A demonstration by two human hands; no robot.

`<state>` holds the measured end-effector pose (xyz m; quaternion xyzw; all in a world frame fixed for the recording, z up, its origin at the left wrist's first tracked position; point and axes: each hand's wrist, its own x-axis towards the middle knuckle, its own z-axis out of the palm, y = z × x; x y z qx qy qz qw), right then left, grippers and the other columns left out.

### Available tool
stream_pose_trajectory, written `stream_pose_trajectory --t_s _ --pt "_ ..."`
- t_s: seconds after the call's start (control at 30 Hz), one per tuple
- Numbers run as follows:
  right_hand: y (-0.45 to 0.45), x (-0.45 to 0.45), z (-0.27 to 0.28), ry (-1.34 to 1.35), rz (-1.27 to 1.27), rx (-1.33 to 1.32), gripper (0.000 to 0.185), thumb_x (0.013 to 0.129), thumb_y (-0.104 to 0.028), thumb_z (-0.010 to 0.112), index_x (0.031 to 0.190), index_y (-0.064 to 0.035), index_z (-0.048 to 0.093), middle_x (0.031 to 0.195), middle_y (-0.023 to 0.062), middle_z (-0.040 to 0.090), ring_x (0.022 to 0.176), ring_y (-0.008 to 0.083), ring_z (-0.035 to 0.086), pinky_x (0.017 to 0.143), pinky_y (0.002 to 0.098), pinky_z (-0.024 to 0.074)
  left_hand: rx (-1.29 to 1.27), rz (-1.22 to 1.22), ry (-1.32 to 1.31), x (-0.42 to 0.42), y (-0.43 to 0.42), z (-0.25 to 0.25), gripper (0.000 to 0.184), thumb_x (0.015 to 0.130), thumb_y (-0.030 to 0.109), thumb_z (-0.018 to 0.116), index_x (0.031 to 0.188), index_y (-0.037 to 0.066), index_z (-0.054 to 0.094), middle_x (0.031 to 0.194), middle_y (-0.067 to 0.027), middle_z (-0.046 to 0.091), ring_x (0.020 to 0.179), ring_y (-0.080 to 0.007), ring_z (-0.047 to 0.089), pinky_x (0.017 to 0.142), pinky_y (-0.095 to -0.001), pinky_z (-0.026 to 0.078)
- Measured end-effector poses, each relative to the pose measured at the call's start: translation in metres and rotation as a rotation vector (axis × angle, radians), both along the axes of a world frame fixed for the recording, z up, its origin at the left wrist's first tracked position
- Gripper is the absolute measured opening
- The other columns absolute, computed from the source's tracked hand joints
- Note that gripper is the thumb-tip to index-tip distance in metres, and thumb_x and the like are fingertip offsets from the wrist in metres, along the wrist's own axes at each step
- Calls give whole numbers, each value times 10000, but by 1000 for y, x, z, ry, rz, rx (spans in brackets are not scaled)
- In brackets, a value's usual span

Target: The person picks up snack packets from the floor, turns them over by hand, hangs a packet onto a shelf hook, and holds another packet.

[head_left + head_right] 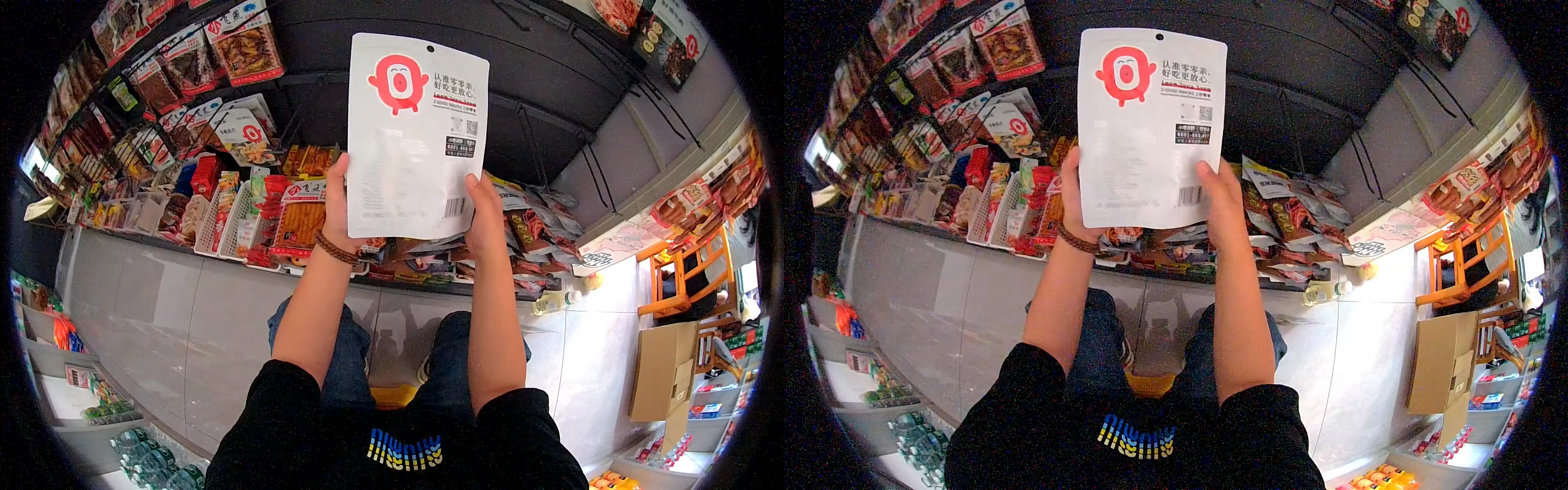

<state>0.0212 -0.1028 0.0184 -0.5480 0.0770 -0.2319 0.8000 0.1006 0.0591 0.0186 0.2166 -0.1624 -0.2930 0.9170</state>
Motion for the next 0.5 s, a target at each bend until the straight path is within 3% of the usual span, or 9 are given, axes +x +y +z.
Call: stream_pose_trajectory --t_s 0.13,0.3,0.5 --pt "2 -1 1 -5 0 -7 406 782 -230 549 1089 23 470 1041 89 531 946 154 474 852 269 320 -58 -82 6 1 -1 -3 569 806 442 406 1194 26 388 1145 -126 479 1002 -229 504 822 -346 426" --pt "-1 -3 1 -10 9 2 362 763 -176 583 1049 23 487 988 84 558 878 146 516 798 261 368 122 12 -74 -2 -3 1 593 807 459 384 1206 20 367 1154 -141 465 995 -222 511 810 -328 436" --pt "-2 -1 -2 -96 -21 16 356 747 -143 609 1040 22 490 970 84 568 869 148 528 789 264 387 106 -7 -65 -3 -6 3 572 814 445 379 1205 29 365 1151 -121 472 1007 -230 497 825 -341 420"
